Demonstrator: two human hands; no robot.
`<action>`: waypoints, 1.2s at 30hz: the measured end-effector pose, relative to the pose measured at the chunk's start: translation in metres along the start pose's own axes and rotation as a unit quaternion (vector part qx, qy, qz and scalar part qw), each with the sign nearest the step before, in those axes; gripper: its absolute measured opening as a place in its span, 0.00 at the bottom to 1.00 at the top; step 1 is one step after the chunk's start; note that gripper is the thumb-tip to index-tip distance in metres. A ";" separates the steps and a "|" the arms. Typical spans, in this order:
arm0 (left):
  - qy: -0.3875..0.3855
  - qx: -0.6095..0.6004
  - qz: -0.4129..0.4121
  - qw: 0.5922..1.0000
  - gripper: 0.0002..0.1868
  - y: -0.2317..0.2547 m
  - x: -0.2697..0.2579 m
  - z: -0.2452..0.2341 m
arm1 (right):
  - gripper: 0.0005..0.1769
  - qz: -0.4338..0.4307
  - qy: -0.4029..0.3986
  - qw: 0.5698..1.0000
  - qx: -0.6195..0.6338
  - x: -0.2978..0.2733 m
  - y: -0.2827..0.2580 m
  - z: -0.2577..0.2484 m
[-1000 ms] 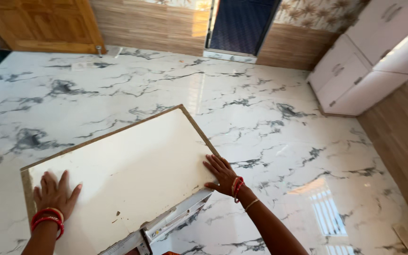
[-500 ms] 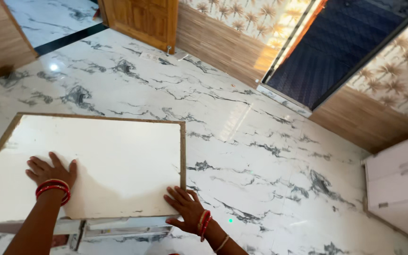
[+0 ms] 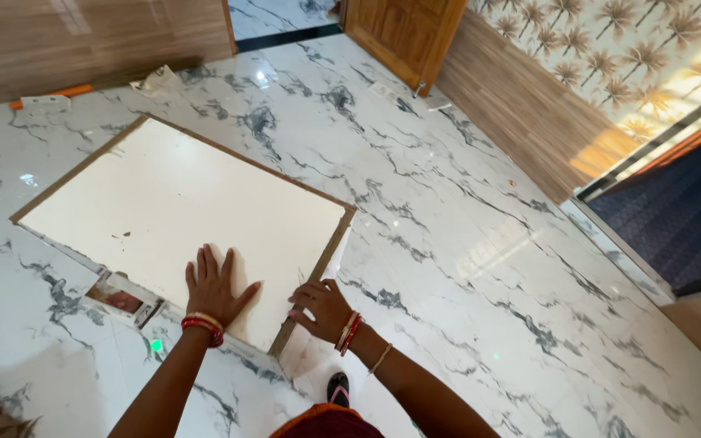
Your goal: The person moves a small white wooden cabinet across a marble floor by hand, including tilting and sliding the unit into different positions.
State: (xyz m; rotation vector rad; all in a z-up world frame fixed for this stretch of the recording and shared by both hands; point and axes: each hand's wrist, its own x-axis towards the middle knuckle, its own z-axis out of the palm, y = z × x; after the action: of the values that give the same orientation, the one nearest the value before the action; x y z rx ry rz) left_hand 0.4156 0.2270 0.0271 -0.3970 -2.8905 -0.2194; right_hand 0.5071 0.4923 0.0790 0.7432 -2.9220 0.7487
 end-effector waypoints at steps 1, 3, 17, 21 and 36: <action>-0.007 -0.003 -0.009 1.000 0.52 -0.001 0.001 0.002 | 0.17 -0.007 0.034 0.999 -0.014 0.012 0.019 -0.006; 0.011 -0.030 -0.012 0.999 0.50 0.001 -0.003 0.003 | 0.19 -0.007 0.119 0.992 -0.028 0.029 0.060 -0.025; -0.118 0.064 -0.228 0.964 0.48 0.013 0.010 -0.003 | 0.15 0.174 0.218 0.909 0.309 0.116 0.250 0.016; -0.055 0.020 -0.451 0.891 0.56 0.031 0.001 0.015 | 0.14 0.162 0.202 0.904 0.342 0.118 0.252 0.013; 0.079 -0.211 -0.796 0.561 0.49 0.136 -0.043 0.033 | 0.14 0.224 0.174 0.818 0.500 0.136 0.246 0.015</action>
State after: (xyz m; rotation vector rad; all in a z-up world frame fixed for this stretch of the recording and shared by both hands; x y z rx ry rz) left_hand 0.4877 0.3522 0.0013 2.0999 -1.9308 -1.0520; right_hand 0.2750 0.6149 -0.0231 -0.1507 -2.1910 2.2350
